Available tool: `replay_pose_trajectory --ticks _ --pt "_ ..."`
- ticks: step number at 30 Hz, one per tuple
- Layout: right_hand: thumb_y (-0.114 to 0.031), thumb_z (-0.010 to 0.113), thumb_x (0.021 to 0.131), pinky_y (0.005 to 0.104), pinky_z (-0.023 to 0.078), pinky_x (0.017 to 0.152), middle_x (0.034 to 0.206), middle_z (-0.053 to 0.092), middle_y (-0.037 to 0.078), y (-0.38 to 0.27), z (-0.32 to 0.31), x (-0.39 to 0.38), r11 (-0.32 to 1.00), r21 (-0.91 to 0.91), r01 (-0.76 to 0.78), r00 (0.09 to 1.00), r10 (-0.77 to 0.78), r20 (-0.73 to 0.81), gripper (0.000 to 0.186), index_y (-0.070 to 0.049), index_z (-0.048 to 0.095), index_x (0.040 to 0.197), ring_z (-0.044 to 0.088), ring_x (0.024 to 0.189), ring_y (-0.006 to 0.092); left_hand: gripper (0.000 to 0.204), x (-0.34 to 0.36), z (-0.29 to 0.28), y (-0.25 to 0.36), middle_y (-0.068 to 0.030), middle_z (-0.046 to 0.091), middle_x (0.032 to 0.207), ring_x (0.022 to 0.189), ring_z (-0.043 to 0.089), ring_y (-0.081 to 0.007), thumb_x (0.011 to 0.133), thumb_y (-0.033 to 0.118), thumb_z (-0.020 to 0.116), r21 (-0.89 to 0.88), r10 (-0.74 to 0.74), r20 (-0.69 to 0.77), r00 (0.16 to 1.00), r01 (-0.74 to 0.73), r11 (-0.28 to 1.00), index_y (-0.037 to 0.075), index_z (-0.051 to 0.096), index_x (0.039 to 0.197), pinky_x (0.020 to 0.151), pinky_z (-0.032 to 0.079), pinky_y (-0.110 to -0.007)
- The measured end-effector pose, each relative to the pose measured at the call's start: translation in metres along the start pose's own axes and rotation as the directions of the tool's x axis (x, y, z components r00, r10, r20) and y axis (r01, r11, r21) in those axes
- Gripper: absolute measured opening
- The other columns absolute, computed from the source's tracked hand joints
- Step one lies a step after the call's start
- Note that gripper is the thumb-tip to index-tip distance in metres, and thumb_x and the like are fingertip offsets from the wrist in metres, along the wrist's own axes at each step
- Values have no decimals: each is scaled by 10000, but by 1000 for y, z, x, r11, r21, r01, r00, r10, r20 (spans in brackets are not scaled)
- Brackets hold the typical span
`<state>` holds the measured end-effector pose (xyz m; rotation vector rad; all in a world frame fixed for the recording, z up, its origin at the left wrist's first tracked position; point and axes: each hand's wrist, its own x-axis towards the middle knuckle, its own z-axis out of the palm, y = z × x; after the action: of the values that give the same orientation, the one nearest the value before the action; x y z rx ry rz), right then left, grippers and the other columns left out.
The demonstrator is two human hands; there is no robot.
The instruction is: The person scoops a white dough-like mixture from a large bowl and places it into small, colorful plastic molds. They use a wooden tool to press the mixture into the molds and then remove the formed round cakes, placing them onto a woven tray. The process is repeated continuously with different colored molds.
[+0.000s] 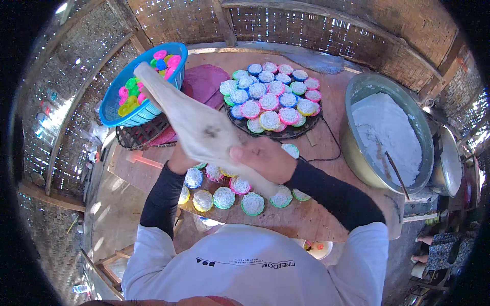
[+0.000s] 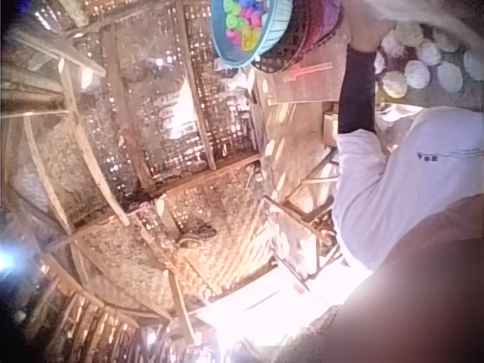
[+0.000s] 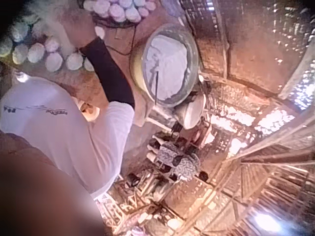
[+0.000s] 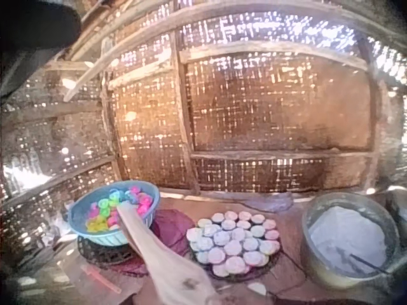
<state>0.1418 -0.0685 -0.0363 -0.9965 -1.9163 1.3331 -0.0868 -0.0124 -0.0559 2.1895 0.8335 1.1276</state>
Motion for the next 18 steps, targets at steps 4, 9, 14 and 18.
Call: replay_pose_trajectory --ticks 4,9,14,18 --pt "-296 533 881 299 459 773 916 634 92 25 11 18 939 316 136 988 -152 25 330 -20 624 1037 580 858 168 443 -48 -24 -21 -141 607 1081 1048 556 -260 749 204 707 354 -7 -204 979 80 932 4 556 1115 895 429 -390" --pt "-76 594 744 429 351 983 1084 618 71 66 32 21 558 -772 305 921 -378 90 534 -187 514 1260 519 1119 208 366 -83 -43 -19 -131 588 1099 1036 538 -251 826 195 644 7 -138 -560 817 172 985 4 554 1125 902 410 -376" --pt "-72 606 716 447 306 1014 985 626 29 76 38 23 443 -822 358 887 -436 151 621 -228 471 1301 544 1059 191 387 -121 -55 -41 -113 545 1136 1022 521 -234 863 203 614 -32 -235 -651 722 283 959 -6 502 1170 901 403 -355" --pt "-64 607 724 461 304 1014 989 622 18 81 37 15 427 -833 352 904 -386 185 560 -216 513 1254 537 1069 177 383 -115 -54 -31 -96 528 1138 1012 513 -205 878 179 603 -163 -278 -690 668 231 959 -9 475 1186 881 411 -329"
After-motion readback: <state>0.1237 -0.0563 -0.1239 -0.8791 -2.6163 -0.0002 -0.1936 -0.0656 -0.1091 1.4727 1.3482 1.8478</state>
